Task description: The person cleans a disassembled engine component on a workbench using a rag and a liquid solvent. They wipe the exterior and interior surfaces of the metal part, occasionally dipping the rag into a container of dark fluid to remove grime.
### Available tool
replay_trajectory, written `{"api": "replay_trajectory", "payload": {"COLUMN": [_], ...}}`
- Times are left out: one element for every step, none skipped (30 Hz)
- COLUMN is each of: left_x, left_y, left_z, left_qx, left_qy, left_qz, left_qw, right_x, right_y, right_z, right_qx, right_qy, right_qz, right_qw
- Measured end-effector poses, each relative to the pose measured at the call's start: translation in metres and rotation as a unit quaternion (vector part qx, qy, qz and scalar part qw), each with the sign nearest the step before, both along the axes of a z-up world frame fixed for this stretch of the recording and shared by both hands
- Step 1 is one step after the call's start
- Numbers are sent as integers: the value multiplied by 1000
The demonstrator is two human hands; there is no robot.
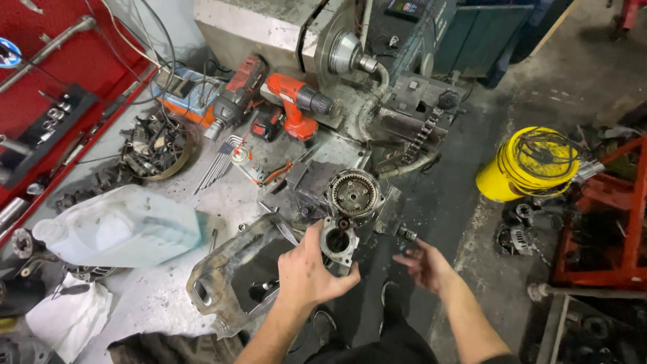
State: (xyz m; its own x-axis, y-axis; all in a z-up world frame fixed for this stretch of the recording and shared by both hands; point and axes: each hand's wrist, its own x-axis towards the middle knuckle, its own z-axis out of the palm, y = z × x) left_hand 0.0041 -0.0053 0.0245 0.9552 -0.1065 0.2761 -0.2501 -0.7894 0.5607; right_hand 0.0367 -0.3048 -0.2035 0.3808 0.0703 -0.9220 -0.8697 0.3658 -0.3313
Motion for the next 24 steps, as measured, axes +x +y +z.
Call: {"api": "replay_trajectory", "payload": {"left_x": [1,0,-1,-2,-4,-5,-7,-5,-2,-5,-8,-8,-8,-7,-5,-7,-9,-9,-9,-8,-7,-7,-7,-10], "left_y": [-1,-2,-2,-2,-2,-3,-3,-4,-5,-6,-7,-7,-7,-9,-11,-10,-10,-10,-11,-13,-15,-16,-17,-19], "left_z": [1,2,2,2,3,3,1,-1,-2,-3,-4,-6,-5,-4,-3,-4,-5,-6,-5,-3,-1,1,3,5], "left_qx": [0,5,10,13,17,19,20,9,-3,-2,1,3,3,-8,-18,-18,-6,6,7,-2,-10,-9,-5,0], "left_qy": [-2,7,15,16,18,22,23,3,-17,-15,-14,-13,-13,-16,-19,-17,-7,2,2,-9,-21,-20,5,34], "left_qz": [-1,7,15,16,21,23,22,24,26,28,38,46,46,44,42,48,51,48,47,46,45,49,58,63], "left_qw": [1000,1000,1000,1000,999,999,999,1000,1000,1000,999,999,999,999,999,999,999,999,999,999,999,999,998,997], "right_x": [14,25,35,52,69,84,75,74,73,62,51,42,14,-10,-34,-44,-54,-64,-63,-60,-57,-52,-47,-49], "right_y": [-6,-11,-16,-21,-27,-34,-28,-24,-19,-20,-20,-21,-16,-13,-11,-5,0,6,8,9,11,8,5,2], "right_z": [-29,-59,-90,-88,-86,-84,-41,5,51,55,59,64,54,46,37,9,-21,-50,-63,-76,-88,-96,-103,-111], "right_qx": [0,48,96,99,88,76,77,93,109,110,57,3,3,-83,-165,-163,-169,-176,-176,-170,-161,-158,-203,-247], "right_qy": [-2,-34,-66,-65,-79,-91,-90,-143,-196,-194,-253,-309,-309,-357,-391,-390,-468,-542,-542,-459,-372,-372,-368,-358], "right_qz": [-1,-70,-138,-138,-188,-239,-241,-266,-291,-290,-195,-100,-100,61,219,224,277,319,318,335,349,352,345,335], "right_qw": [1000,996,984,983,975,964,963,949,930,931,946,946,946,929,879,878,822,757,757,805,845,844,839,836]}}
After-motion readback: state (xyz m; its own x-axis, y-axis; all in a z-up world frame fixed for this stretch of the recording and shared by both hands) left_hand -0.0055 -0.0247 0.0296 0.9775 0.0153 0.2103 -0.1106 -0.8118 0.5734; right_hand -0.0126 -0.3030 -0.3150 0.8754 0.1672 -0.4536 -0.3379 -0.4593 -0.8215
